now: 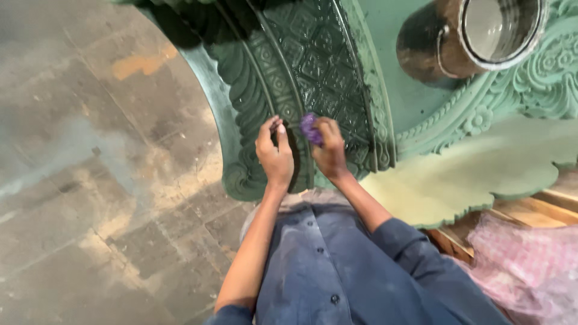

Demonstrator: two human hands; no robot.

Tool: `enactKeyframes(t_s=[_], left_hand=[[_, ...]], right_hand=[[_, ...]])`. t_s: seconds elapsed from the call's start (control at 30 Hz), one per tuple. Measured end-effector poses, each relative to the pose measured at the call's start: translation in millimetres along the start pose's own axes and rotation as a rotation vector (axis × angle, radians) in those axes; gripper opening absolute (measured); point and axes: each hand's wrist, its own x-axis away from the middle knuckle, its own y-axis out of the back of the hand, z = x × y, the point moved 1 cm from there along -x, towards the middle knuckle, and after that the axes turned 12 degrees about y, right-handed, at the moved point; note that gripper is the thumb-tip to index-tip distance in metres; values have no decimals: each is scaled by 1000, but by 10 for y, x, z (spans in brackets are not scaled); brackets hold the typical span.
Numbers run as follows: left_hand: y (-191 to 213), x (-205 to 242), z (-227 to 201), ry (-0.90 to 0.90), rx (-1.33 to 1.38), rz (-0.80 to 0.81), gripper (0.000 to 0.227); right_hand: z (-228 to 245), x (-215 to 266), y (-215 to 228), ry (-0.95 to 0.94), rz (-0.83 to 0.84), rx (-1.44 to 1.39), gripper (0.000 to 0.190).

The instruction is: The person uses a purple cloth to wipe and clean the intricate carved details of a large, light green decorative furniture piece. They repeatedly dip the cloth into a metal bucket of liquid to re-saturate it while working on the ornate patterns.

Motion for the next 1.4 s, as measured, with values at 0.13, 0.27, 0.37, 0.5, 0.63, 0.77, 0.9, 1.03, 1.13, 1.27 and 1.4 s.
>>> enactKeyframes(t_s=[0.13, 0.27, 0.37, 0.5, 0.63, 0.77, 0.9, 1.03, 1.13, 1.27, 1.4], left_hand=[[50, 25, 19, 44, 41, 5, 19], [104, -101, 8, -5, 8, -16, 20], [158, -7, 25, 12, -38, -22, 20], [151, -102, -2, 25, -28, -21, 21], [153, -53, 18, 16, -77, -21, 21], [163, -52, 43, 50, -35, -14, 21], [193, -100, 39, 57, -41, -31, 20], [112, -97, 49, 58, 39, 21, 20], [47, -97, 34, 26, -52, 26, 21], [64, -72, -1, 25, -29, 40, 22], [72, -185, -33, 22, -39, 11, 22]], right_hand=[[-376, -368, 245, 4, -194, 133, 34], [-859, -794, 325, -46, -231, 148, 34], [-1043, -783, 351, -26, -201, 139, 38], [-1139, -960, 276, 45, -85, 162, 45], [-1132, -983, 391, 16, -82, 189, 42], [-1093, -978, 587, -69, -255, 99, 38], [-1038, -1007, 567, -133, -204, 134, 41], [-1032, -939, 501, 111, 154, 335, 51], [-1050, -895, 495, 50, 178, 345, 49], [-1038, -977, 475, -25, 172, 305, 48], [-1123, -1373, 437, -93, -32, 250, 41]])
